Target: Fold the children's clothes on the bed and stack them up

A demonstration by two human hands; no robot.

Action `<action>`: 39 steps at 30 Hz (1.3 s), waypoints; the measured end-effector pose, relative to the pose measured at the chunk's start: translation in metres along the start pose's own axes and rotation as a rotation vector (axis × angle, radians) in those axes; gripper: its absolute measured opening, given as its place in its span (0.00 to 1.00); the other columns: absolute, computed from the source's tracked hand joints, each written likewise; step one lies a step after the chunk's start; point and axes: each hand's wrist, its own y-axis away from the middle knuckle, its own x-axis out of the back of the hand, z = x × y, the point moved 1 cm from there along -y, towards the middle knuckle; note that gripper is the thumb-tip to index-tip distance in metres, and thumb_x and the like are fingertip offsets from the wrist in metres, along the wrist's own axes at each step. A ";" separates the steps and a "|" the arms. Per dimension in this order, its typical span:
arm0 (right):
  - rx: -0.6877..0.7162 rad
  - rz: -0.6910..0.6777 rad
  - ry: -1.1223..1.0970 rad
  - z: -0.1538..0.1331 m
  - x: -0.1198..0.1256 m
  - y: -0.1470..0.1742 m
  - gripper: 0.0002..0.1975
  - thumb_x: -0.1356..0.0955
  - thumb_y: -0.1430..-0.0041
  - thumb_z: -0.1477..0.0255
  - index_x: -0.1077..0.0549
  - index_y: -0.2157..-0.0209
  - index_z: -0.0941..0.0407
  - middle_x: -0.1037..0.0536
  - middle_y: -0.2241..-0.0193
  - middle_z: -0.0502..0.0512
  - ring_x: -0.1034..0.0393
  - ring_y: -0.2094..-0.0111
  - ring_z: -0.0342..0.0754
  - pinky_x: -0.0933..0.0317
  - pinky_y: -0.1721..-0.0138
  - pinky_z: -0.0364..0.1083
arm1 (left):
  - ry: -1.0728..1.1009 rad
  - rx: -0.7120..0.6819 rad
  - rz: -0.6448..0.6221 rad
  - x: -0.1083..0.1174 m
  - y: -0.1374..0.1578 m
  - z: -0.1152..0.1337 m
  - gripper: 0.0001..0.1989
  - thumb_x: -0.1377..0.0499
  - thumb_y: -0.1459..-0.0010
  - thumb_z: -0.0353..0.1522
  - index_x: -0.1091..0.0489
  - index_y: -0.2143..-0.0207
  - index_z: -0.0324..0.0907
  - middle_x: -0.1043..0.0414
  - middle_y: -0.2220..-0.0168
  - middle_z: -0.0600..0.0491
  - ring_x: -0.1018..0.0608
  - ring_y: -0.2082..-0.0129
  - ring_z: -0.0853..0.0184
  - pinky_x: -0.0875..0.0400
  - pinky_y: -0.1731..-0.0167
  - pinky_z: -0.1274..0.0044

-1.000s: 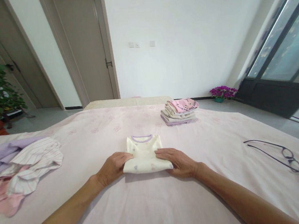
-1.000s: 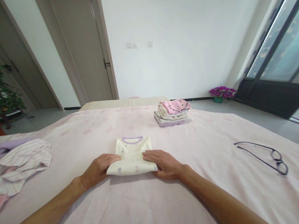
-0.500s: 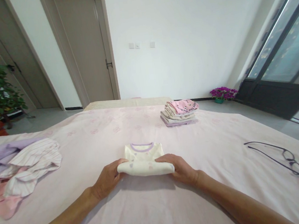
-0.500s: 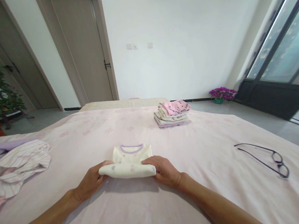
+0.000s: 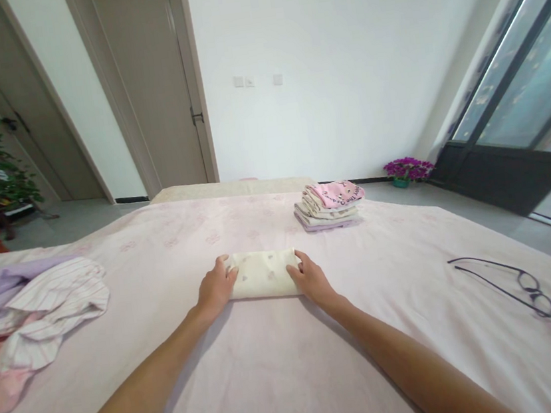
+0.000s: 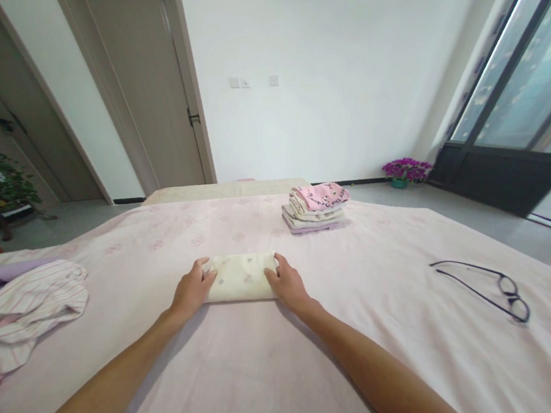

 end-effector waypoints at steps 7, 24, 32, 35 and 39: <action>0.011 -0.085 0.231 0.007 0.010 -0.022 0.25 0.33 0.44 0.60 0.28 0.50 0.61 0.23 0.62 0.60 0.29 0.63 0.50 0.42 0.63 0.44 | 0.028 0.083 -0.168 0.012 -0.022 -0.018 0.23 0.45 0.44 0.47 0.30 0.54 0.40 0.23 0.60 0.45 0.23 0.59 0.57 0.39 0.66 0.75; -0.188 -0.501 -0.193 -0.009 0.031 -0.035 0.12 0.29 0.53 0.71 0.27 0.65 0.59 0.23 0.74 0.52 0.32 0.75 0.41 0.41 0.75 0.39 | 0.609 0.125 -0.407 0.022 -0.024 -0.016 0.30 0.37 0.59 0.44 0.31 0.55 0.36 0.29 0.72 0.54 0.34 0.79 0.72 0.46 0.79 0.80; 0.590 -0.008 0.111 -0.013 0.054 -0.006 0.09 0.32 0.50 0.76 0.28 0.64 0.56 0.28 0.65 0.54 0.34 0.63 0.47 0.39 0.63 0.43 | 0.459 -0.439 -0.045 0.047 0.001 -0.006 0.09 0.40 0.49 0.32 0.29 0.63 0.41 0.31 0.70 0.56 0.31 0.72 0.70 0.38 0.71 0.79; 0.811 -0.062 0.335 0.002 0.049 0.015 0.07 0.34 0.43 0.76 0.28 0.62 0.55 0.29 0.63 0.55 0.35 0.63 0.46 0.41 0.63 0.43 | 0.193 -0.765 0.028 0.036 0.023 -0.014 0.05 0.45 0.43 0.28 0.30 0.66 0.42 0.31 0.68 0.54 0.29 0.69 0.69 0.35 0.66 0.79; 0.817 -0.185 0.526 0.014 0.048 0.029 0.10 0.36 0.42 0.78 0.28 0.60 0.54 0.28 0.62 0.55 0.36 0.64 0.46 0.43 0.63 0.43 | 0.007 -0.932 -0.045 0.026 0.048 -0.024 0.14 0.50 0.43 0.21 0.30 0.62 0.43 0.29 0.65 0.51 0.27 0.63 0.66 0.34 0.61 0.76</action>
